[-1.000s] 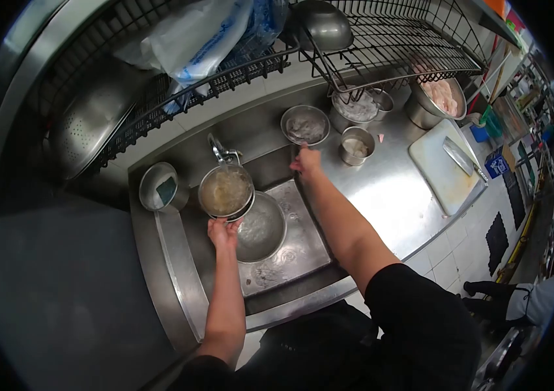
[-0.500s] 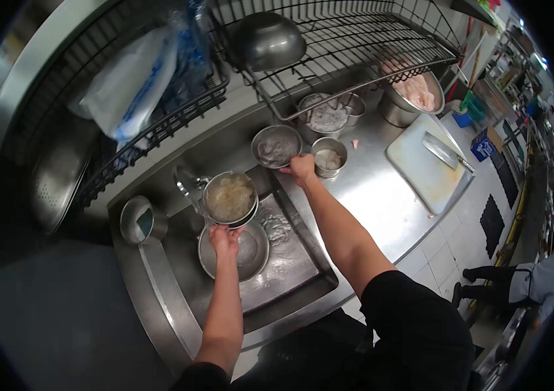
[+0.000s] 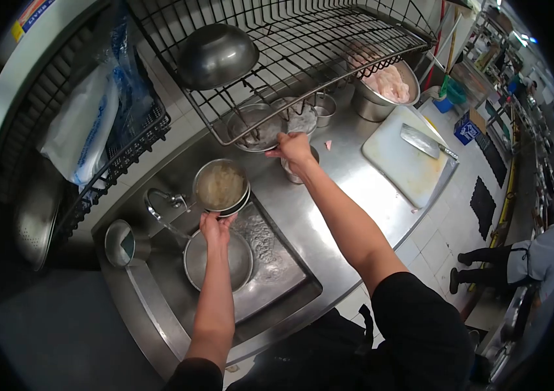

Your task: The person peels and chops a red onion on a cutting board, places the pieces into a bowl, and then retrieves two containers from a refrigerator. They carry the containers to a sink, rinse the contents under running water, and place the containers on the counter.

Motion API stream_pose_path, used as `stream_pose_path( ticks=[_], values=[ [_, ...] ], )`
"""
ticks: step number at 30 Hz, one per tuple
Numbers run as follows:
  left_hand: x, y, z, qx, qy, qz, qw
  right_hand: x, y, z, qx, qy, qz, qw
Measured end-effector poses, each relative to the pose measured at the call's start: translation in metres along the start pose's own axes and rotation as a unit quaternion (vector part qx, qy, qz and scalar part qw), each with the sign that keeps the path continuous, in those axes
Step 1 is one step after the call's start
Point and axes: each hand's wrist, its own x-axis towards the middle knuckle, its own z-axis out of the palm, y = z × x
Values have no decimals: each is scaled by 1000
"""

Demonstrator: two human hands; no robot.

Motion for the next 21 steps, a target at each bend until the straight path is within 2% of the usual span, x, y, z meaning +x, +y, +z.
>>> stream_pose_path(
  ticks=[2,10,15,21],
  values=[
    [6,-4,15,-8,-10,-7,1000,7,-15,-14,-5,3,-33,999],
    [36,-28,69,-18,-13,-42,999,40,-68,-80,-86,67,-48,993],
    [53,-48,83,-33,-34,-43,998,72,-73,-123,-89,79,-75,990],
    [76,-64,94,-71,-62,-44,995,62,-78,-145,-73,62,-72,993]
  ],
)
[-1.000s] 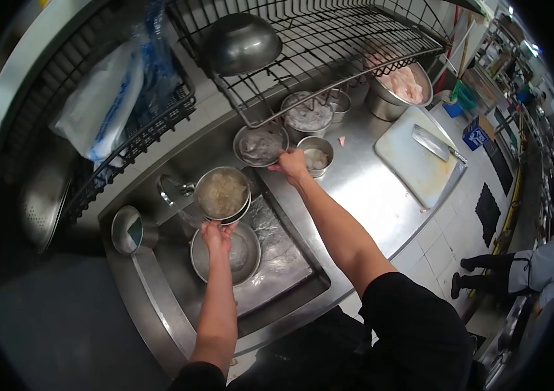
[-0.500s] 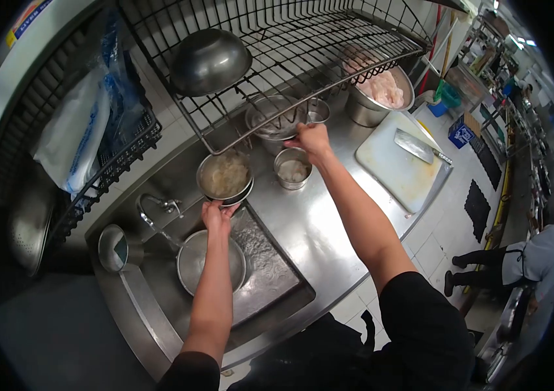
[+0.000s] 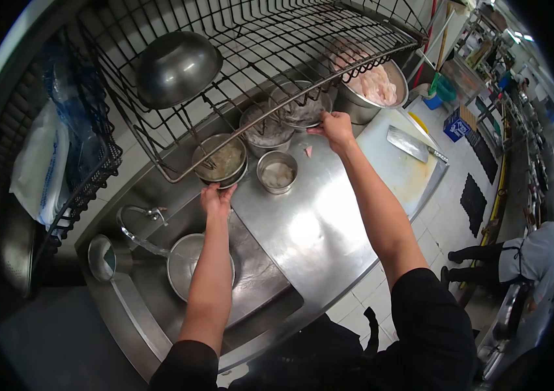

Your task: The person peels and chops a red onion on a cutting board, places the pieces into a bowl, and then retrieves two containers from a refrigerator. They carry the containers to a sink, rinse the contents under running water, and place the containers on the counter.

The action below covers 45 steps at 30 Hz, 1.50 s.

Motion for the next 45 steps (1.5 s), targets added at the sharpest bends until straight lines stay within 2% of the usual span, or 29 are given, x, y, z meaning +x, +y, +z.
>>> stream_pose_path(
  ticks=[2,6,8,9,11,12,13,15,18,21,25,27,34,35,37,38,39,40,41,42,43,44,45],
  values=[
    [0,0,4,-4,40,1,999,-10,-2,-3,4,-5,5,1000],
    [-3,-2,5,-5,43,-11,999,-36,1,-11,28,-10,17,999],
    [-5,-8,-3,-52,-29,-31,998,-51,3,-14,23,-30,29,999],
    [-9,-12,-5,-51,-29,-29,998,-61,5,-13,25,-27,32,999],
    [-29,-29,0,5,70,-64,995,-76,9,-13,28,-28,36,999],
    [-39,-40,5,122,74,-56,988,-83,13,-13,29,-33,43,998],
    [-49,-48,15,122,75,-52,988,-89,17,-13,30,-38,50,998],
    [-67,-63,33,280,-4,-50,959,-101,23,-11,23,-38,57,997],
    [-73,-76,51,292,-37,-82,952,-108,47,-8,6,-51,62,997],
    [-69,-79,60,279,-51,-64,957,-124,51,4,8,-53,68,996],
    [-66,-73,66,268,-7,-37,963,-120,86,17,-1,-48,67,997],
    [-61,-71,52,258,-59,-39,964,-120,93,26,19,-46,66,997],
    [-105,-31,18,239,30,-30,970,-125,100,40,13,-51,103,993],
    [-104,-21,3,233,44,-21,971,-124,102,33,6,-70,83,994],
    [-96,0,-68,126,66,6,990,-133,108,26,8,-104,57,993],
    [-80,19,-112,44,91,-1,995,-134,113,21,33,-89,82,992],
    [-74,44,-142,-10,131,38,991,-156,95,16,42,-76,96,992],
    [-69,68,-159,-65,165,76,981,-164,100,1,-32,-75,79,993],
    [-72,94,-157,-55,168,103,979,-162,117,-24,-185,-104,10,977],
    [-80,117,-148,-45,171,127,976,-170,126,-42,-371,-50,-117,920],
    [-80,132,-140,-51,176,130,974,-177,135,-64,-445,-6,-203,872],
    [-77,145,-134,-46,118,109,986,-181,131,-84,-587,-20,-175,790],
    [-81,154,-133,-41,59,87,994,-186,149,-104,-674,19,-176,717]
  ],
)
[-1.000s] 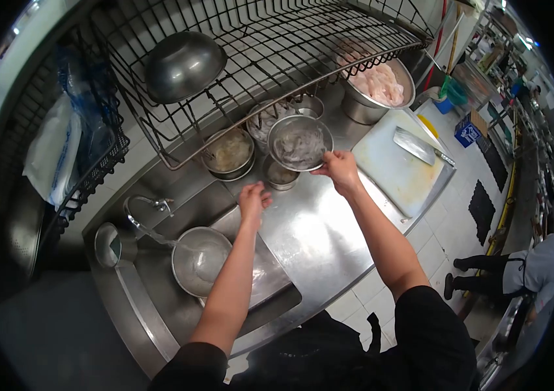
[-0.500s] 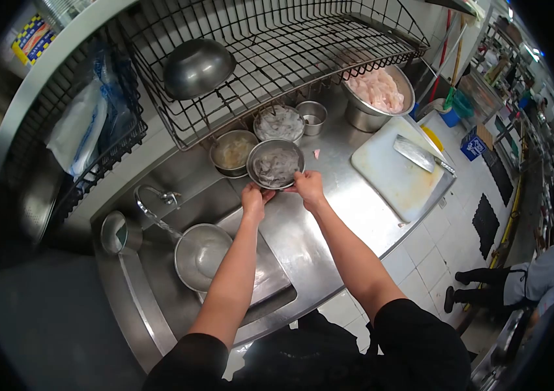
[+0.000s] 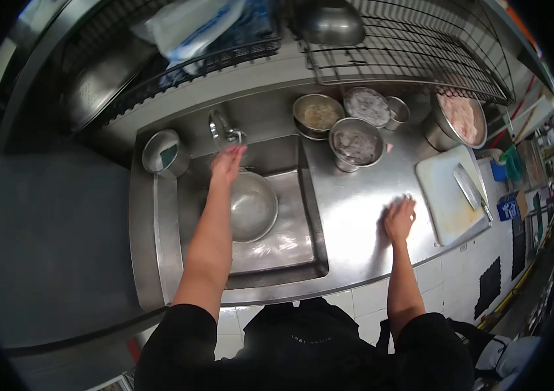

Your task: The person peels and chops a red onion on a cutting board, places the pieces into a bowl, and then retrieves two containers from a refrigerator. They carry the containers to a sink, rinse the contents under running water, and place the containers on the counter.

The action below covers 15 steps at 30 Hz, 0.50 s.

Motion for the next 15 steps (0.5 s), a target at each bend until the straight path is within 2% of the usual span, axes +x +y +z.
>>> stream_pose_path(
  ticks=[1,2,4,6,7,8,9,10,11,12,13,15],
  values=[
    [-6,2,2,-4,6,5,1000,-10,-2,-5,-25,-62,78,995],
    [-11,0,8,6,-14,6,1000,-22,-7,5,-37,-30,74,996],
    [-23,-1,17,14,-30,15,999,-34,-54,11,-30,-33,68,997],
    [-39,-3,12,61,42,7,997,-44,-110,43,74,-43,-8,996],
    [-44,0,1,61,43,7,997,-52,-148,57,92,-56,-64,992],
    [-47,4,-7,129,44,-11,991,-56,-193,59,108,-100,-128,981],
    [-50,6,-16,196,46,-30,979,-60,-225,95,92,2,-249,964],
    [-51,6,-25,197,42,-32,979,-45,-272,73,161,-274,-210,924],
    [-50,7,-34,237,122,5,964,-50,-308,141,416,-210,-169,868],
    [-49,8,-41,275,200,42,940,-48,-350,135,465,-364,-32,807],
    [-49,10,-44,277,191,40,941,-43,-390,115,580,-396,55,710],
    [-48,17,-44,267,187,45,944,-30,-455,96,735,-376,237,511]
  ],
)
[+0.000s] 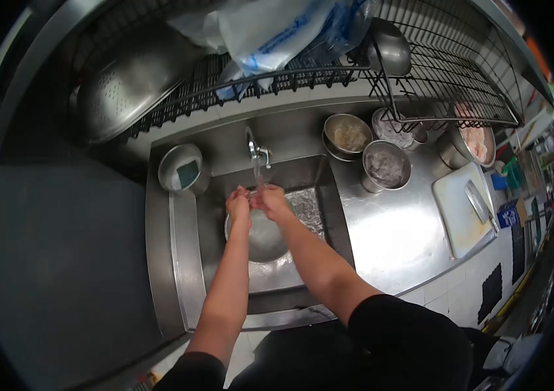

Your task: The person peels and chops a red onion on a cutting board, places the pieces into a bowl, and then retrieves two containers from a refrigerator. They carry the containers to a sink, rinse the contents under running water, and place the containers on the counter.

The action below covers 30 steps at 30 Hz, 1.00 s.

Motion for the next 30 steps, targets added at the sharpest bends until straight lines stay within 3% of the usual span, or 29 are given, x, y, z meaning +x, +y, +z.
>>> stream_pose_path(
  ticks=[2,3,4,6,7,8,10,11,12,13,14,15,16,18,19,20,21,22,23,24,25,26,27,28,29,30],
  values=[
    [16,-2,0,-37,-33,52,997,67,26,20,147,-62,55,986],
    [24,-4,7,-82,-59,101,990,59,12,36,215,-23,55,975],
    [24,7,10,-40,-71,95,992,37,-8,48,285,18,46,957],
    [33,20,17,13,-112,50,992,10,-36,46,214,-5,44,976],
    [44,19,20,25,-130,12,991,3,-35,28,26,24,7,999],
    [71,6,21,52,-189,3,981,23,-14,-3,-101,-41,-25,994],
    [93,-4,54,80,-268,-4,960,-23,-11,-43,-149,-104,-15,983],
    [89,3,68,174,-296,-29,939,-30,12,-74,-130,-51,3,990],
    [88,9,80,267,-318,-48,909,-4,60,-142,-342,-74,-60,935],
    [100,22,96,268,-332,-46,903,-1,97,-191,-640,29,-72,764],
    [122,38,111,160,-335,-172,912,-103,24,-148,-715,14,40,698],
    [130,48,120,52,-324,-296,897,-106,57,-185,-773,57,77,627],
    [124,46,125,58,-332,-296,894,-111,49,-188,-769,66,76,631],
    [99,32,122,18,-339,-243,909,-127,27,-188,-561,-21,259,786],
    [85,33,124,-9,-343,-207,916,-131,20,-188,-566,-20,250,785],
    [68,26,113,38,-361,-140,921,-135,13,-187,-370,-53,145,916],
    [63,10,98,43,-380,-142,913,-141,9,-183,-148,-93,36,984],
    [61,-8,80,48,-444,-162,880,-153,4,-175,-158,-110,37,981],
    [31,-17,57,16,-493,-154,856,-172,-6,-159,-543,-39,-27,838],
    [48,-54,27,-20,-497,-217,840,-184,-12,-145,-828,39,-109,548],
    [8,-49,0,366,-435,-16,822,-183,-10,-138,-758,59,-103,642],
    [-37,-45,-22,688,-271,165,653,-181,-9,-131,-680,70,-92,724],
    [-50,-60,-63,662,-215,273,664,-186,-12,-127,-633,72,-122,761],
    [-63,-75,-109,637,-145,371,660,-189,-10,-128,-621,41,-206,755],
    [-83,-80,-143,511,-127,414,743,-203,-19,-119,-595,-19,-290,749],
    [-105,-80,-178,477,-111,400,775,-256,-40,-76,-510,-44,-197,836]
  ],
)
